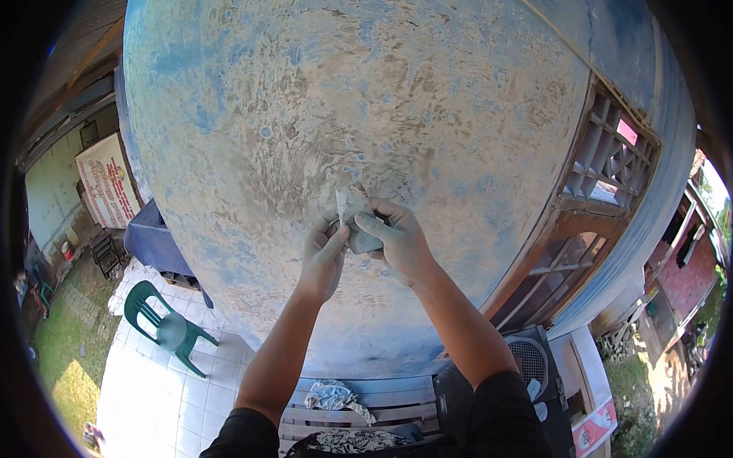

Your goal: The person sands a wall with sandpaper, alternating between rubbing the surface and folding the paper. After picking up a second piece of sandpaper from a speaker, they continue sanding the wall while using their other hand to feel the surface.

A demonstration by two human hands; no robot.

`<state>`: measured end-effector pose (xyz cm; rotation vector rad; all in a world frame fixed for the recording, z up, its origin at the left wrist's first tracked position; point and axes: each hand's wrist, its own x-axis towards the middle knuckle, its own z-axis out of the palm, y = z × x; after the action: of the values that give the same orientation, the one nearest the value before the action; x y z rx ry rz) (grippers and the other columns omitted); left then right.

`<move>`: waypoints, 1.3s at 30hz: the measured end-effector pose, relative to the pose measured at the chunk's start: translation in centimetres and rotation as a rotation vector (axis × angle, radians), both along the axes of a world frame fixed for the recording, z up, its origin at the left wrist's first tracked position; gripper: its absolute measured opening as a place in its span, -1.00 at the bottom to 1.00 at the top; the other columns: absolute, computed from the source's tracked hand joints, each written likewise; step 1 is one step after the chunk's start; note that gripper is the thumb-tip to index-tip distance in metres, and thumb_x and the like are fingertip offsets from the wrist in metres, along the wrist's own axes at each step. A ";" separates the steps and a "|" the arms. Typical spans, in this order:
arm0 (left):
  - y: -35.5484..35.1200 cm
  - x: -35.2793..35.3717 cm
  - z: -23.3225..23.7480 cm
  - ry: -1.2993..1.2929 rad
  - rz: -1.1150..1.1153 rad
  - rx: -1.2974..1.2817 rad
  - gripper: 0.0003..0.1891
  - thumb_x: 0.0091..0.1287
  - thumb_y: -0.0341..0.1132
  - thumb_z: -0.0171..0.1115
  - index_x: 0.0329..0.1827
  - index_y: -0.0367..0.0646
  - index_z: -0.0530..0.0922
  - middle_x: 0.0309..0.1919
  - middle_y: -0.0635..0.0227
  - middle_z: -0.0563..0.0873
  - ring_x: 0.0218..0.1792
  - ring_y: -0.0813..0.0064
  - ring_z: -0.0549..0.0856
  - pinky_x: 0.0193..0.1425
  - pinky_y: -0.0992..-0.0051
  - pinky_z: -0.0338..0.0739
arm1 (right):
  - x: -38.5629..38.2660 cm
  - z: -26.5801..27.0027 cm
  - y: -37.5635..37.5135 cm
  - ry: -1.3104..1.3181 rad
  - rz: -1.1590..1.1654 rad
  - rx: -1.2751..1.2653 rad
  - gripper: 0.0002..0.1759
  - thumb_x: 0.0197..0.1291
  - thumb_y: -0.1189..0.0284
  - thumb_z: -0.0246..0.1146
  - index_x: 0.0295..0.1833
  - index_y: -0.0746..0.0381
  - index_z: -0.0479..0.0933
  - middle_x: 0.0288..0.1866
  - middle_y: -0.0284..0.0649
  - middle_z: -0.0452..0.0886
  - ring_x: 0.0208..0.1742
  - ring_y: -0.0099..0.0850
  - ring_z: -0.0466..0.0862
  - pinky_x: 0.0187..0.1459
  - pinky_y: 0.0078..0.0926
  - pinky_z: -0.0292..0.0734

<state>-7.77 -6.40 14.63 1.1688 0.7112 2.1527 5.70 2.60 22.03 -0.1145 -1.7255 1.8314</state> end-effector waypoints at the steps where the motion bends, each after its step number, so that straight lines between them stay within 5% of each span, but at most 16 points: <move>1: -0.3 0.2 0.3 -0.051 -0.039 0.024 -0.52 0.58 -0.32 0.35 0.47 -0.30 0.49 0.26 0.22 0.72 0.32 0.46 0.65 0.46 0.38 0.45 | 0.1 -0.2 0.3 -0.012 0.013 0.031 -0.70 0.53 0.42 0.33 0.24 0.34 0.68 -0.12 -0.33 0.74 -0.25 -0.68 0.68 -0.34 -0.68 0.61; 6: -1.8 1.8 1.9 -0.185 -0.186 0.070 -0.52 0.52 -0.36 0.42 0.44 -0.26 0.52 0.25 0.23 0.72 0.29 0.48 0.68 0.43 0.35 0.52 | 0.4 0.3 -0.9 -0.052 -0.073 0.126 -0.75 0.51 0.39 0.37 0.13 0.33 0.70 -0.14 -0.32 0.75 -0.26 -0.66 0.68 -0.36 -0.67 0.57; 15: -3.5 2.1 2.0 -0.126 0.118 -0.037 -0.72 0.60 -0.25 0.36 0.12 -0.33 0.74 -0.01 0.27 0.85 0.01 0.52 0.79 0.19 0.41 0.65 | 1.1 2.2 -0.9 -0.180 -0.245 0.823 -0.76 0.35 0.38 0.49 -0.10 0.37 0.73 -0.38 -0.17 0.74 -0.45 -0.54 0.56 -0.38 -0.46 0.42; 18: -4.3 0.9 1.9 -0.027 0.373 -0.059 -0.70 0.60 -0.22 0.37 0.02 -0.35 0.77 -0.12 0.29 0.86 -0.06 0.59 0.77 0.08 0.47 0.65 | 0.4 3.4 -0.4 -0.277 -0.165 0.977 -0.76 0.35 0.37 0.48 -0.05 0.35 0.73 -0.28 -0.08 0.73 -0.36 -0.34 0.68 -0.27 -0.38 0.53; 20: -5.0 0.0 1.3 -0.041 0.774 -0.106 -0.69 0.62 -0.21 0.35 0.00 -0.37 0.77 -0.18 0.32 0.85 -0.12 0.64 0.74 0.01 0.51 0.63 | -0.6 2.5 0.8 -0.045 -0.098 1.193 -0.73 0.35 0.35 0.47 0.02 0.31 0.73 -0.13 -0.04 0.70 -0.19 -0.15 0.76 -0.11 -0.20 0.62; 21: -5.3 -0.6 1.0 -0.040 0.802 -0.109 -0.69 0.62 -0.21 0.35 0.00 -0.37 0.77 -0.18 0.32 0.85 -0.12 0.64 0.74 0.01 0.51 0.63 | -0.8 3.0 0.9 -0.126 -0.093 1.272 -0.71 0.32 0.39 0.46 0.10 0.27 0.72 0.08 0.01 0.63 0.07 -0.01 0.75 0.07 -0.05 0.67; 23: -6.1 -2.0 0.1 -0.181 1.118 -0.112 -0.68 0.64 -0.21 0.32 -0.03 -0.39 0.77 -0.15 0.34 0.84 -0.17 0.68 0.68 -0.04 0.54 0.57 | -1.9 2.9 1.2 -0.081 -0.143 1.384 -0.65 0.30 0.41 0.45 0.17 0.23 0.71 0.17 0.00 0.61 0.18 0.00 0.72 0.17 -0.04 0.66; 27: -8.2 -5.6 -2.3 -0.118 1.402 -0.057 -0.59 0.70 -0.13 0.21 0.01 -0.40 0.75 -0.20 0.36 0.81 -0.19 0.64 0.67 -0.01 0.53 0.57 | -5.3 2.3 2.1 0.054 -0.330 1.754 -0.49 0.27 0.48 0.40 0.36 0.11 0.67 0.45 -0.03 0.51 0.55 -0.03 0.50 0.50 -0.02 0.50; 30: -9.1 -6.3 -1.9 -0.206 1.394 -0.023 -0.62 0.72 -0.21 0.16 -0.09 -0.43 0.71 -0.09 0.36 0.72 -0.11 0.60 0.63 0.00 0.53 0.51 | -7.5 3.0 2.2 0.147 -0.385 1.945 -0.46 0.33 0.48 0.36 0.43 0.07 0.63 0.58 -0.05 0.45 0.69 -0.12 0.35 0.62 -0.05 0.35; 39: -9.9 -13.0 -1.7 0.180 1.799 -0.213 -0.71 0.63 -0.36 0.23 -0.25 -0.43 0.66 -0.36 0.19 0.56 -0.34 0.28 0.56 -0.21 0.32 0.39 | -15.2 6.0 0.8 0.258 -0.363 2.115 -0.52 0.47 0.30 0.25 0.46 -0.01 0.61 0.74 -0.32 0.32 0.76 -0.34 0.21 0.77 -0.19 0.08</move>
<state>-20.80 -16.35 12.91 0.4332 2.6968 2.9694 -9.52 3.42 27.99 0.5704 -2.2395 -0.7187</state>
